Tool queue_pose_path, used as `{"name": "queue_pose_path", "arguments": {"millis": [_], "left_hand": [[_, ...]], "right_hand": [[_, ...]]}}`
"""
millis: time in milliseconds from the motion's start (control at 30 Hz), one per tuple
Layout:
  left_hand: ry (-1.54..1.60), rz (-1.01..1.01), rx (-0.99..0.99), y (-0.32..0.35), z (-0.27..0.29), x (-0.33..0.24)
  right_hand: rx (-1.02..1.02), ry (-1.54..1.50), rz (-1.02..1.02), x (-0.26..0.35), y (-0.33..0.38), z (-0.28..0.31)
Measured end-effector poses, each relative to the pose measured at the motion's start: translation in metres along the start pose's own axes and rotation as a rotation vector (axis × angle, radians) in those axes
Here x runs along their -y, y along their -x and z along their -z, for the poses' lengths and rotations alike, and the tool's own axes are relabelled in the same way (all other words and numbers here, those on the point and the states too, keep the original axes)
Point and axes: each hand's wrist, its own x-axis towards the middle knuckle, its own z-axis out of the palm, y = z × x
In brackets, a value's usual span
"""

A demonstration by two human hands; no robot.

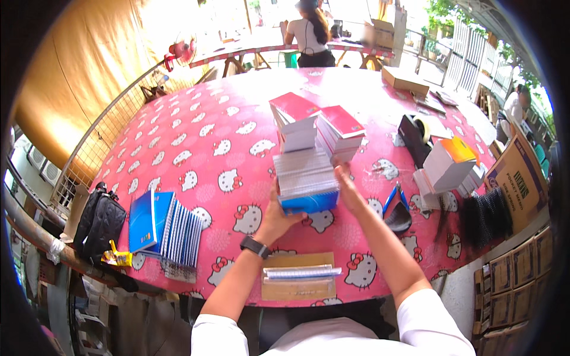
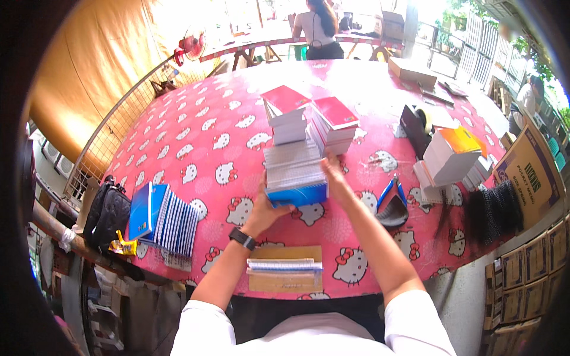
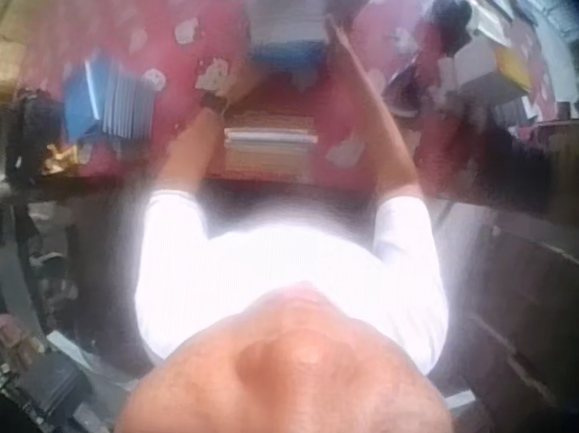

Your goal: The person assembles small spiral notebooks by taking a stack of pages and a cover, placing them into a small wooden jig, and then inserting a metal coil through the holes to bind them.

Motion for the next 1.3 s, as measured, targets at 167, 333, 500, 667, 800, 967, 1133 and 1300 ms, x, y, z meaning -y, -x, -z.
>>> {"name": "queue_pose_path", "arguments": {"millis": [167,333,500,667,800,967,1133,1300], "left_hand": [[-0.259,-0.068,-0.136,-0.008,0.009,0.008],[-0.193,-0.017,-0.092,-0.009,-0.003,-0.002],[-0.241,-0.009,-0.11,-0.008,0.01,-0.005],[-0.241,0.117,-0.05,-0.009,0.014,-0.079],[-0.501,0.425,-0.014,-0.045,0.032,-0.116],[-0.645,0.449,0.029,-0.071,0.024,-0.083],[-0.015,0.246,-0.119,-0.042,0.054,-0.038],[0.513,0.23,-0.062,-0.024,0.005,-0.027]], "right_hand": [[0.186,-0.582,-0.089,-0.005,-0.014,-0.014],[0.109,-0.143,-0.095,-0.015,-0.031,-0.002],[0.018,-0.093,-0.128,-0.015,-0.03,-0.012],[-0.027,-0.126,-0.398,-0.001,-0.026,0.002],[-0.08,0.042,-0.589,0.04,-0.026,-0.013],[-0.137,0.366,-0.338,0.036,-0.025,0.04],[-0.004,-0.062,-0.304,0.048,0.023,-0.002],[0.184,-0.356,-0.262,0.035,0.024,-0.011]]}}
